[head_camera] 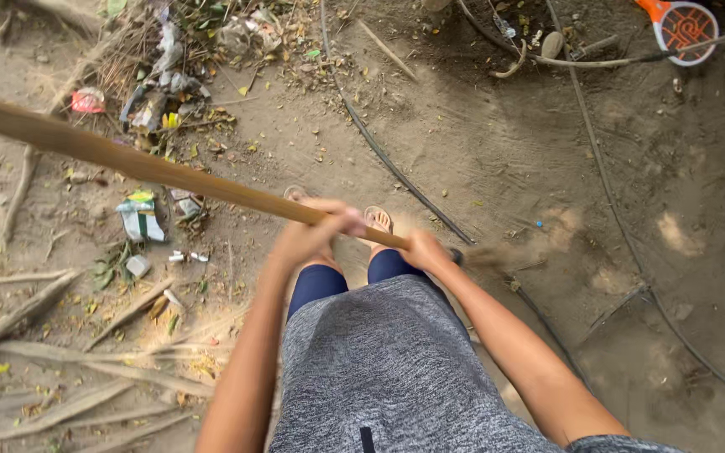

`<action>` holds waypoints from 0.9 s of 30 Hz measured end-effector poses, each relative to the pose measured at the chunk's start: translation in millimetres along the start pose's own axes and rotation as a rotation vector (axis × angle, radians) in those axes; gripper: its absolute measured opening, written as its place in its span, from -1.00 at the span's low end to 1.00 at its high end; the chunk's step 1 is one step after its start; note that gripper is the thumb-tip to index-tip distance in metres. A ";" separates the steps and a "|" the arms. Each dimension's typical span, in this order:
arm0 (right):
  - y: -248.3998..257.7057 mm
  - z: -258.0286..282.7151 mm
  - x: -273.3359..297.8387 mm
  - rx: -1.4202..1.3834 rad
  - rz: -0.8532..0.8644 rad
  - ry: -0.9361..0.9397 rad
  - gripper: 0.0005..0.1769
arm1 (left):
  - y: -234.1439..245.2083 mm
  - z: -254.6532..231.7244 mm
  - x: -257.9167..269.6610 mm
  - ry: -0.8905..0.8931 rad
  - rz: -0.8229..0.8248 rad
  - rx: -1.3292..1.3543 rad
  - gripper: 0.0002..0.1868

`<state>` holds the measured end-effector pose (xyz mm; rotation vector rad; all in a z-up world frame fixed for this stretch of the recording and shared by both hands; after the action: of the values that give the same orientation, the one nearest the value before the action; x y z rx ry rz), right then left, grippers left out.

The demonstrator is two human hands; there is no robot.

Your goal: The person sweeps dirt, dry leaves, and debris across the ground using a broom.

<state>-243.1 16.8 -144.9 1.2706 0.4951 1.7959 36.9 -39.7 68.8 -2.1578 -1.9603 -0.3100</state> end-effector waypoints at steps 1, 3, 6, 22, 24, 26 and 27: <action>-11.9 -31.5 3.1 -0.009 -0.025 -0.063 -0.80 | -16.0 17.3 -6.9 0.035 0.057 0.023 -0.75; -41.3 -57.5 3.5 -0.009 -0.037 -0.142 -0.83 | -21.9 38.1 -5.5 0.086 0.122 0.059 -0.73; -69.0 -11.3 -33.3 0.137 -0.083 0.083 -0.76 | 16.3 37.4 -4.0 0.122 0.022 -0.338 -0.76; -12.6 235.3 -3.8 -0.283 -0.363 0.310 -0.88 | 190.7 -99.3 47.8 -0.126 -0.179 -0.262 -0.80; -28.5 143.7 25.5 -0.232 -0.330 0.107 -0.86 | 126.6 -57.1 27.9 -0.043 0.009 -0.389 -0.83; -43.1 48.6 65.6 -0.155 -0.307 -0.125 -0.84 | 53.2 -16.2 29.4 -0.041 0.178 -0.329 -0.78; -47.6 1.6 81.6 -0.150 -0.279 -0.176 -0.84 | 11.8 5.9 33.1 -0.028 0.233 -0.377 -0.72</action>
<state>-231.2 109.7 -132.7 1.1797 0.4080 1.4473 51.9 -7.6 72.8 -2.6038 -1.7505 -0.6562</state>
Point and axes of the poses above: each hand's wrist, its own x-axis away from the middle knuckle, its own y-axis out of the back of the hand, z = x × y, the point moved 1 cm from there along -x, towards the middle knuckle, and after that the axes turned 15 degrees about -z, right-handed, at the moved point
